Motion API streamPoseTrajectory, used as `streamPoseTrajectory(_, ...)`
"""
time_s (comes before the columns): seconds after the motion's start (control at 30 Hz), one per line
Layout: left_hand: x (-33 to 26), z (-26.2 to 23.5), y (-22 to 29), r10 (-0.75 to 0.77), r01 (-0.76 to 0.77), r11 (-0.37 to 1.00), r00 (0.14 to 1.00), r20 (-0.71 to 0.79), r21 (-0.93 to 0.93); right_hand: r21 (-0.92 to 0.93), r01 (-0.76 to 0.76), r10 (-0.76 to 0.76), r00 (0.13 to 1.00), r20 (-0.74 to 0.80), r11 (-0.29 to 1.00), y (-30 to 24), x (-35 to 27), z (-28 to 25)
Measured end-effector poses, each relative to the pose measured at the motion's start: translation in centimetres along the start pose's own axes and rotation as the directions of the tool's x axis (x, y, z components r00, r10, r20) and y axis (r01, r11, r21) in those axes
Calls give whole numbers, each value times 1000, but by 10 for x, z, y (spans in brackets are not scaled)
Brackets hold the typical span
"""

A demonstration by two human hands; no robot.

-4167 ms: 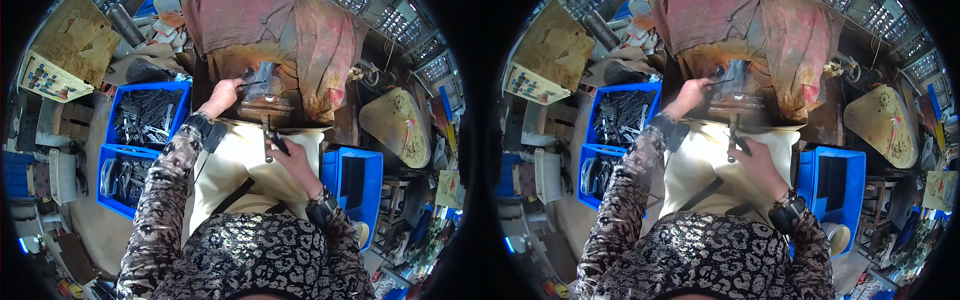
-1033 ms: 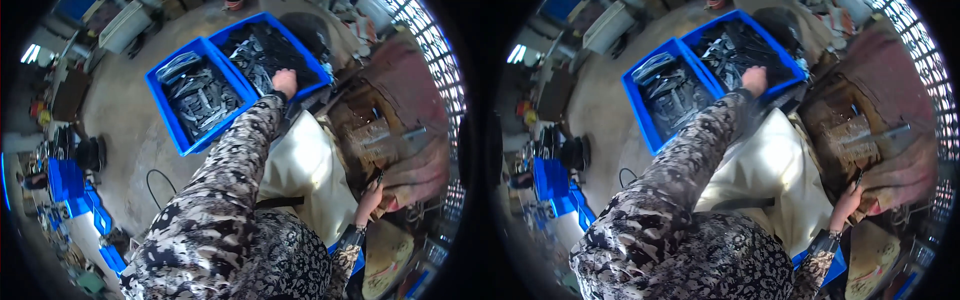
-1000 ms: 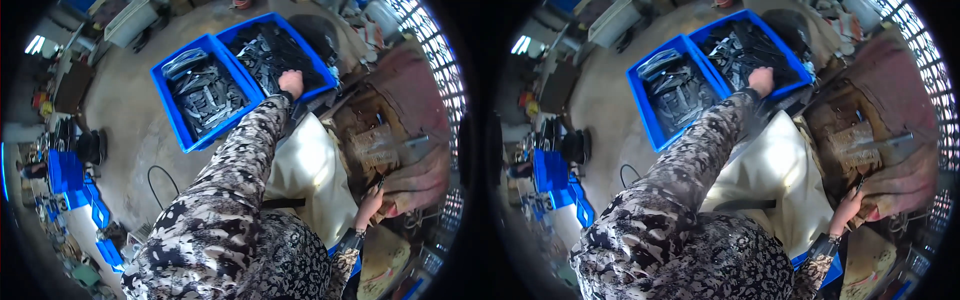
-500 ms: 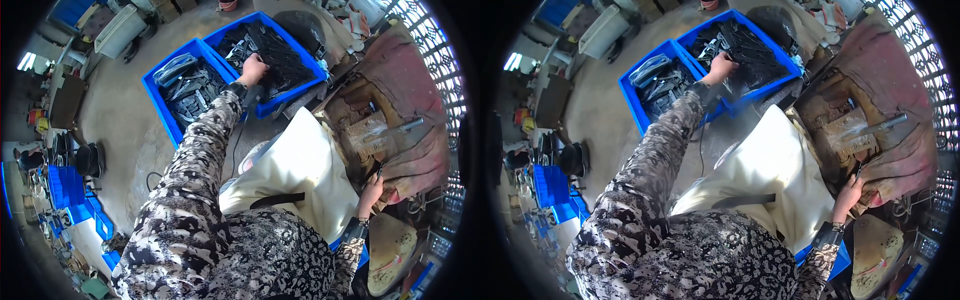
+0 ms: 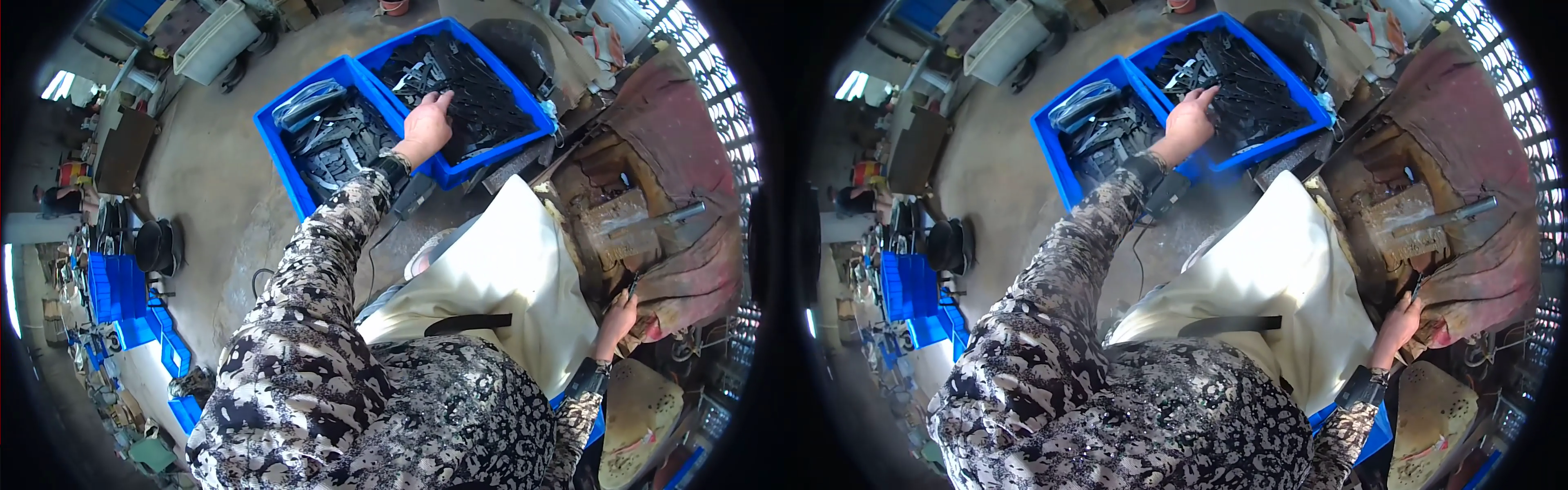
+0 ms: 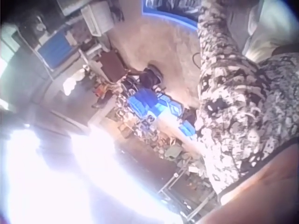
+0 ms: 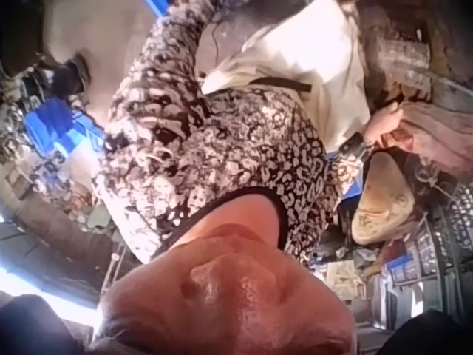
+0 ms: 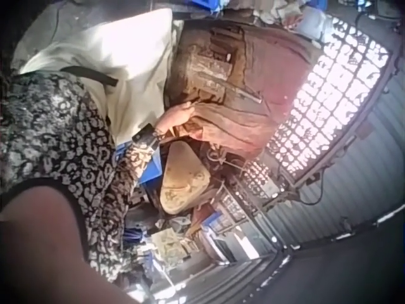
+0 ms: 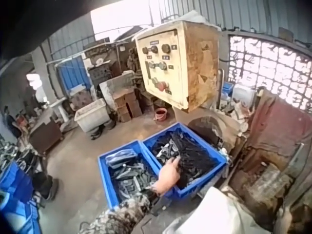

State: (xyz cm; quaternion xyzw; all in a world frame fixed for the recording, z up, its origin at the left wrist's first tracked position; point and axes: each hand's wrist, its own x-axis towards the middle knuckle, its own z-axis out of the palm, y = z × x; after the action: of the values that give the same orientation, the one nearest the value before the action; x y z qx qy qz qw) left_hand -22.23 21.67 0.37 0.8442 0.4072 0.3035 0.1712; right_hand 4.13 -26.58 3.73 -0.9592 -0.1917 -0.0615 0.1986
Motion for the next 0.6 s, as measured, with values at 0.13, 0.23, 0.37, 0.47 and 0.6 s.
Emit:
streamPoseTrajectory(0.13,-28,-39,-21,-101,94,993,991,-90,-77,-13,-4,5,1000,25,1000,-10,1,-2)
streamPoseTrajectory(0.23,-42,-54,-80,-258,256,966,953,-158,-36,-20,-17,18,999,32,1000,-10,3,-5)
streamPoseTrajectory(0.37,-76,-75,-173,-508,539,837,829,-233,92,-13,9,-9,1000,23,1000,-3,7,4)
streamPoseTrajectory(0.47,-83,-87,-201,-384,421,885,901,-201,198,-16,27,-27,999,19,999,1,8,5)
streamPoseTrajectory(0.6,-65,-75,-184,-371,366,861,927,-55,352,-32,15,-14,1000,21,999,1,6,4)
